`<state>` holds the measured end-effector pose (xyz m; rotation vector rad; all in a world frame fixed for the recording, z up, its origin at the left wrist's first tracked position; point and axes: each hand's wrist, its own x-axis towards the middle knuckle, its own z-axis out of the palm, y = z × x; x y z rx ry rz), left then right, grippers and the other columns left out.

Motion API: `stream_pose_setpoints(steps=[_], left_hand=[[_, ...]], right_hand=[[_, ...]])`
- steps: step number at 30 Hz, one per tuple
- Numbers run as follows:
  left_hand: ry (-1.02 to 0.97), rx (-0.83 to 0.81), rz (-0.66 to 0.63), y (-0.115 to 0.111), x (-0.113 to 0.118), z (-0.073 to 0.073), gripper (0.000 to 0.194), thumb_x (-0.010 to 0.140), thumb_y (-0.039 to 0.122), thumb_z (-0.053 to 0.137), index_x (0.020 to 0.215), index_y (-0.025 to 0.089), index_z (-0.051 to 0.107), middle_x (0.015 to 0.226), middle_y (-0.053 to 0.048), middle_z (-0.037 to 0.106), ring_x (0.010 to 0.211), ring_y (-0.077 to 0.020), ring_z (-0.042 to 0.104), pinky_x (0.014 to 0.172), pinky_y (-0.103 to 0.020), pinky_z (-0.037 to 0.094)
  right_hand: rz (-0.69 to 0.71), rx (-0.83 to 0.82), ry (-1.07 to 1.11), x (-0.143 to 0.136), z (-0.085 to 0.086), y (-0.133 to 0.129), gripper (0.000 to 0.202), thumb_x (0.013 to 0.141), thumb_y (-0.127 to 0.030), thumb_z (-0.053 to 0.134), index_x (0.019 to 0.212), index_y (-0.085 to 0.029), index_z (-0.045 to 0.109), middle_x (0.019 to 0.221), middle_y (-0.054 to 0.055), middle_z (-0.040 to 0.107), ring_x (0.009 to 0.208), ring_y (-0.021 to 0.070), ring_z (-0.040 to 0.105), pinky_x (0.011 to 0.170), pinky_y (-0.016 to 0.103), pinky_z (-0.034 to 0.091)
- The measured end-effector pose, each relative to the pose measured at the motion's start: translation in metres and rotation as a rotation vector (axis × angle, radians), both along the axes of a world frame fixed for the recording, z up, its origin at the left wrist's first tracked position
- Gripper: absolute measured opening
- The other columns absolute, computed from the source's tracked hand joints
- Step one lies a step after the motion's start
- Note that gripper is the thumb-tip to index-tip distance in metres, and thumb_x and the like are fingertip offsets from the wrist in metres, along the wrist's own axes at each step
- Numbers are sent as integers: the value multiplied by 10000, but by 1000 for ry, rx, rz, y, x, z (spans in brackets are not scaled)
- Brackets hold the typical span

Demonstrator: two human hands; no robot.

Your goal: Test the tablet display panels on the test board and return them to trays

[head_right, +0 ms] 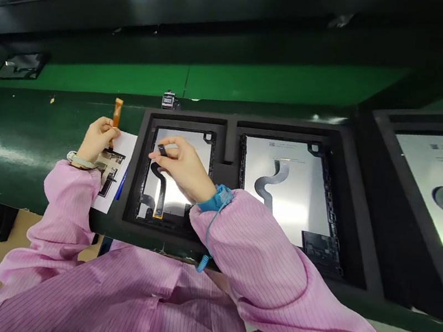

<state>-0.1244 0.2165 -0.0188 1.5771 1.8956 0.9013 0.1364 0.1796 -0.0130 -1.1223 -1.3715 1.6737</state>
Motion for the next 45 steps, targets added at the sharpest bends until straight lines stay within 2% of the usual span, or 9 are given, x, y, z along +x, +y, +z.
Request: stream_pose_setpoints(steps=[2, 8, 13, 17, 22, 25, 28, 32, 45], left_hand=[[-160, 28, -69, 0, -2, 3, 112, 937, 278, 589, 861, 203, 556, 688, 1, 611, 628, -148, 575, 623, -273, 473], [-313, 165, -207, 4, -1, 2, 477, 955, 642, 581, 778, 200, 551, 654, -12, 608, 578, -115, 564, 592, -248, 462], [-274, 124, -329, 0, -4, 2, 592, 905, 749, 557, 678, 203, 542, 511, 28, 486, 446, -101, 427, 471, -250, 341], [-205, 92, -417, -7, -3, 9, 584, 924, 705, 557, 706, 176, 673, 632, -28, 579, 590, -144, 530, 587, -287, 423], [-241, 24, -492, -15, 2, 17, 487, 945, 603, 607, 1142, 168, 699, 657, 0, 620, 619, -170, 580, 667, -308, 454], [-180, 36, -561, -18, 7, 20, 445, 985, 600, 540, 997, 185, 702, 732, -30, 677, 724, -193, 637, 761, -333, 478], [9, 68, -635, -21, 10, 22, 554, 1011, 634, 430, 814, 202, 715, 826, -60, 699, 849, -219, 626, 893, -387, 457], [182, 69, -689, -26, 15, 24, 506, 1013, 588, 439, 871, 220, 756, 821, -43, 716, 865, -222, 602, 990, -427, 395], [220, -33, -822, -33, 28, 28, 296, 973, 333, 506, 764, 202, 671, 875, -23, 671, 970, -225, 562, 1024, -449, 280]], right_hand=[[12, -82, 119, -3, 0, -4, 252, 860, -279, 606, 1092, -206, 543, 1020, 70, 765, 859, 155, 676, 796, 336, 543], [104, 99, 28, -9, -7, -9, 413, 995, -471, 345, 926, -220, 665, 1162, 70, 699, 1119, 191, 604, 1026, 377, 453], [162, 75, 55, -9, -10, -7, 314, 939, -313, 365, 783, -209, 616, 1141, 72, 695, 1123, 189, 604, 1081, 383, 413], [263, 93, 23, -4, -5, -4, 217, 893, -333, 517, 745, -199, 600, 1238, 85, 672, 1080, 190, 615, 1010, 384, 453], [392, 266, -60, -3, -1, -4, 439, 909, -574, 582, 679, -211, 496, 1114, 89, 673, 1065, 216, 604, 1028, 415, 435], [411, 392, -135, -4, 0, -6, 433, 990, -594, 412, 789, -225, 519, 999, 77, 616, 1035, 216, 549, 1027, 416, 422], [424, 438, -149, -3, 0, -6, 357, 1040, -432, 259, 867, -230, 497, 1003, 74, 572, 1002, 209, 496, 1015, 416, 421], [410, 498, -190, -1, -4, -5, 257, 1021, -333, 328, 821, -229, 453, 1094, 79, 597, 1064, 219, 481, 1035, 431, 400], [306, 769, -529, -9, -13, -7, 290, 1049, -327, 357, 962, -214, 609, 1196, 112, 629, 1145, 280, 468, 1043, 499, 404]])
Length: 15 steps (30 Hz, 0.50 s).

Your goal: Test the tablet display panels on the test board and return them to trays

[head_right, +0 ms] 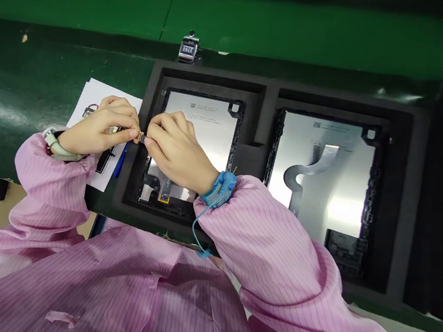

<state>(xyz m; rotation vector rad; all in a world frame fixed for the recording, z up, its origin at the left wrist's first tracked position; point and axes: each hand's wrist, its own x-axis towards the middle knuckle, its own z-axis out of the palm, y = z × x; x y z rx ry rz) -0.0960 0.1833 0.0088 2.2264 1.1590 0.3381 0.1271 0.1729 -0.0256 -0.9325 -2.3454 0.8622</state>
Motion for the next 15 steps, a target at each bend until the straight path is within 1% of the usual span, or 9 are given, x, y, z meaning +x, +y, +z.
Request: stream_pose_setpoints(steps=[3, 7, 15], left_hand=[[11, -14, -9, 0, 0, -2, 282, 965, 304, 510, 756, 204, 671, 880, -21, 666, 968, -223, 554, 1029, -461, 271], [24, -20, -14, 1, 0, -3, 286, 972, 308, 509, 764, 208, 678, 885, -19, 664, 961, -221, 548, 1039, -468, 277], [26, -15, -15, -1, 2, -3, 289, 977, 298, 505, 763, 210, 679, 879, -19, 666, 967, -223, 545, 1044, -477, 275]], right_hand=[[-17, 9, -26, -1, -2, 0, 291, 1048, -326, 362, 961, -213, 617, 1206, 114, 632, 1143, 285, 470, 1032, 502, 407], [-30, 11, -46, -2, -4, 0, 285, 1040, -314, 369, 956, -211, 620, 1205, 113, 634, 1128, 283, 473, 1025, 502, 404], [-20, -41, -66, -3, -1, 0, 281, 1046, -317, 362, 956, -215, 607, 1218, 103, 629, 1157, 280, 464, 1032, 494, 382]])
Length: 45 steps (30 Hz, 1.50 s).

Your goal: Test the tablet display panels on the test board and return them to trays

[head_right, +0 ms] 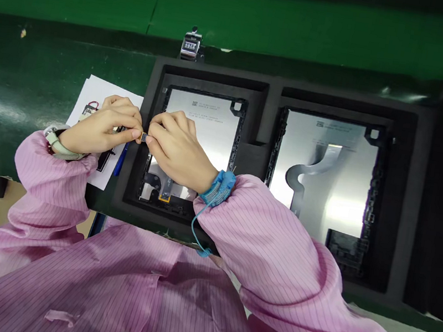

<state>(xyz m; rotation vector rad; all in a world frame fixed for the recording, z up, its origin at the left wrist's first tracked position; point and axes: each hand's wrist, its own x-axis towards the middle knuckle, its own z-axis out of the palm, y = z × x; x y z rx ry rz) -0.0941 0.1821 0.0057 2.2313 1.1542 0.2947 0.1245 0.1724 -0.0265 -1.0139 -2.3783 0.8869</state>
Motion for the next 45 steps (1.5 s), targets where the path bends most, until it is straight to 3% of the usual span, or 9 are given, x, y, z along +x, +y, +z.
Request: stream_pose_setpoints(steps=[12, 23, 27, 29, 31, 34, 37, 39, 45], left_hand=[[-93, 57, 57, -1, -1, -8, 399, 986, 479, 548, 729, 220, 710, 817, -10, 689, 900, -203, 576, 1041, -464, 289], [-63, 125, 169, -7, 9, -10, 160, 807, 261, 624, 657, 206, 641, 741, 20, 675, 853, -193, 606, 1067, -490, 301], [-61, 214, 222, -12, 8, -5, 176, 858, 316, 638, 718, 210, 650, 827, 3, 698, 943, -216, 625, 1097, -502, 302], [-83, 297, 316, -23, 1, 2, 221, 942, 409, 599, 869, 219, 684, 1003, -19, 716, 1044, -225, 614, 1092, -488, 343], [-160, 447, 540, -44, -9, 5, 291, 1032, 434, 489, 978, 212, 670, 1088, -34, 688, 1073, -212, 596, 1031, -451, 414], [-239, 635, 929, -87, -20, -5, 296, 1068, 335, 413, 885, 210, 611, 877, -29, 621, 871, -186, 593, 841, -385, 480], [43, 488, 847, -127, -19, -28, 215, 1020, 299, 473, 1053, 195, 658, 869, -60, 628, 797, -213, 590, 776, -380, 482], [276, 402, 742, -143, -13, -42, 329, 1000, 304, 498, 1251, 164, 658, 956, -115, 637, 863, -257, 597, 787, -403, 472], [487, 351, 672, -148, -6, -53, 448, 1019, 284, 423, 1394, 187, 648, 1058, -171, 614, 927, -313, 585, 798, -444, 452]], right_hand=[[29, -55, 5, 2, 1, 1, 310, 1058, -375, 348, 939, -223, 590, 1254, 103, 621, 1192, 291, 447, 1058, 520, 371], [1, -16, 24, -3, -1, -4, 274, 1060, -380, 384, 958, -226, 587, 1252, 101, 611, 1180, 279, 448, 1075, 508, 386], [-45, -13, 36, -3, 3, -6, 313, 1064, -424, 372, 1046, -218, 608, 1281, 114, 609, 1232, 291, 469, 1110, 509, 391], [-114, 27, 43, 4, 11, -11, 385, 1065, -460, 354, 1197, -193, 598, 1322, 140, 597, 1271, 306, 471, 1126, 524, 389], [-192, 96, 7, 18, 21, -21, 469, 1062, -487, 343, 1330, -165, 553, 1360, 164, 584, 1279, 330, 477, 1121, 553, 393], [-314, 190, -146, 47, 32, -46, 507, 1046, -480, 379, 1404, -150, 522, 1370, 187, 586, 1250, 375, 497, 1074, 587, 424], [-467, 246, -331, 70, 27, -75, 538, 1037, -445, 389, 1436, -101, 498, 1288, 226, 615, 1183, 403, 538, 997, 580, 473], [-536, 270, -421, 77, 17, -90, 578, 1033, -455, 388, 1430, -48, 497, 1233, 254, 630, 1148, 420, 556, 949, 572, 497], [-601, 263, -392, 76, -7, -106, 539, 1038, -416, 389, 1415, -49, 507, 1274, 258, 633, 1187, 407, 556, 959, 572, 513]])
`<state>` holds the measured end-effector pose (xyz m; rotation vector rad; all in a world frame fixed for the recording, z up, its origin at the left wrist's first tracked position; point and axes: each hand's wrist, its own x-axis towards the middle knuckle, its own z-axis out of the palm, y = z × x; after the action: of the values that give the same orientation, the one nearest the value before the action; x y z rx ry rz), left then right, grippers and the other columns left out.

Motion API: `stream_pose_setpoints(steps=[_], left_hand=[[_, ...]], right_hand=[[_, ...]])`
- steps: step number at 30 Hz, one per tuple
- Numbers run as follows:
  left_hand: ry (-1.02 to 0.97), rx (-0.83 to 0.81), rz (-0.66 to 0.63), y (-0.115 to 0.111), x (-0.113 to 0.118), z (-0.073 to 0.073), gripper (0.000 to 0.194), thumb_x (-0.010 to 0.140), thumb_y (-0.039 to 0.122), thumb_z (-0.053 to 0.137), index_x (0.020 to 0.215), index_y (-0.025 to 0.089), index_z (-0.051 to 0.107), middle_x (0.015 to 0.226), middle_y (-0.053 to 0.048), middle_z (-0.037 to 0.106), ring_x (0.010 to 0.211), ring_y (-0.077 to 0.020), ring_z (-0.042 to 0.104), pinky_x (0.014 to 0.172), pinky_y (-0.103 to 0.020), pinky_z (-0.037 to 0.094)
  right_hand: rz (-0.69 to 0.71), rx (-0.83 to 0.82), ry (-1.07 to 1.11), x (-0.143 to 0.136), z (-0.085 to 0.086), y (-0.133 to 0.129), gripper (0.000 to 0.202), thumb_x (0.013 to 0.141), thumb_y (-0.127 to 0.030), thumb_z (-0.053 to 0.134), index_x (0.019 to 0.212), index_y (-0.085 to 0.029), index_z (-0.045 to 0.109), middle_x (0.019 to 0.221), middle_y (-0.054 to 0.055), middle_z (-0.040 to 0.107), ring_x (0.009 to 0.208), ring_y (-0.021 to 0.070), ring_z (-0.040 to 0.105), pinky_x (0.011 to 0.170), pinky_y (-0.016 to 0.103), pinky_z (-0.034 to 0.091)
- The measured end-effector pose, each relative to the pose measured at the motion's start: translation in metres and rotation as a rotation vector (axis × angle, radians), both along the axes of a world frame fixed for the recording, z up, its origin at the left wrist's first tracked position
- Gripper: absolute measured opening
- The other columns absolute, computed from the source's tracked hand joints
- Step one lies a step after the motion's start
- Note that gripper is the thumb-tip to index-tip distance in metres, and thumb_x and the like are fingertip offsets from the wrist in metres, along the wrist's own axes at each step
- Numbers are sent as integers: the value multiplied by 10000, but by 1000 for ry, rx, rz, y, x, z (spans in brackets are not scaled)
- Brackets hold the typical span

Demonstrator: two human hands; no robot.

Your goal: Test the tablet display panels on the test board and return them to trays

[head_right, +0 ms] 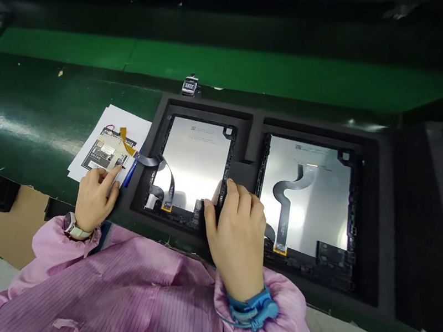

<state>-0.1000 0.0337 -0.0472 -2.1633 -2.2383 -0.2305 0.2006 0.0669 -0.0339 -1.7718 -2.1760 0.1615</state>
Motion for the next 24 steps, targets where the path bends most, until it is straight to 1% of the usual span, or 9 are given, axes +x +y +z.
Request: stream_pose_setpoints(steps=[5, 8, 11, 13, 15, 18, 21, 23, 24], left_hand=[[73, 7, -39, 2, -7, 4, 457, 1022, 269, 417, 1413, 191, 641, 1008, -157, 625, 894, -302, 584, 760, -415, 439], [59, 41, -44, 2, -3, 16, 418, 1036, 316, 448, 1368, 197, 670, 1019, -145, 640, 916, -293, 612, 796, -423, 459], [-114, 228, -55, 0, 22, 31, 395, 1051, 339, 441, 1341, 192, 664, 1093, -150, 654, 1019, -291, 642, 895, -457, 501], [-237, 266, -138, -1, 47, 36, 429, 1053, 321, 427, 1427, 174, 579, 1183, -168, 673, 1126, -292, 642, 961, -454, 524], [-225, 167, -223, -2, 72, 35, 479, 1050, 326, 429, 1490, 152, 506, 1307, -195, 671, 1212, -315, 633, 1030, -486, 516], [-109, 49, -247, -1, 93, 28, 508, 1051, 340, 402, 1485, 100, 510, 1416, -243, 630, 1231, -364, 641, 1087, -566, 476], [-117, -1, -250, 4, 92, 26, 523, 1060, 345, 356, 1478, 75, 516, 1411, -250, 636, 1190, -366, 653, 1067, -578, 492], [-169, -61, -249, 6, 85, 32, 540, 1067, 381, 346, 1492, 88, 507, 1424, -239, 631, 1222, -363, 633, 1079, -589, 488], [-209, -109, -250, 6, 80, 37, 558, 1067, 414, 353, 1504, 98, 497, 1455, -233, 611, 1277, -366, 606, 1103, -598, 474]], right_hand=[[-47, -52, 82, 0, -2, 3, 513, 1031, -398, 401, 1396, -62, 530, 1359, 223, 632, 1166, 401, 540, 985, 605, 506], [-61, -31, 107, -4, -1, 6, 510, 1021, -377, 407, 1406, -68, 532, 1349, 220, 636, 1182, 402, 536, 1019, 642, 481], [-20, 21, 105, -12, -1, 8, 484, 1010, -303, 402, 1407, -57, 528, 1321, 218, 645, 1240, 396, 525, 1130, 691, 377], [-22, 27, 135, -18, -2, 9, 476, 990, -253, 401, 1401, -47, 524, 1285, 218, 659, 1256, 386, 523, 1173, 706, 318], [-74, 13, 237, -23, -5, 10, 499, 963, -238, 413, 1418, -57, 505, 1229, 216, 673, 1249, 372, 532, 1177, 722, 300], [-156, -64, 492, -23, -10, 16, 544, 922, -312, 476, 1430, -117, 496, 1198, 194, 668, 1257, 362, 536, 1166, 742, 304], [-226, -201, 766, -16, -9, 24, 574, 869, -409, 571, 1387, -167, 526, 1256, 183, 641, 1311, 358, 525, 1169, 698, 351], [-256, -272, 934, -12, 0, 25, 610, 849, -430, 604, 1398, -186, 503, 1328, 184, 618, 1353, 339, 517, 1174, 644, 383], [-251, -290, 1009, -12, 8, 25, 627, 851, -429, 606, 1419, -196, 476, 1374, 181, 601, 1377, 325, 510, 1184, 619, 386]])
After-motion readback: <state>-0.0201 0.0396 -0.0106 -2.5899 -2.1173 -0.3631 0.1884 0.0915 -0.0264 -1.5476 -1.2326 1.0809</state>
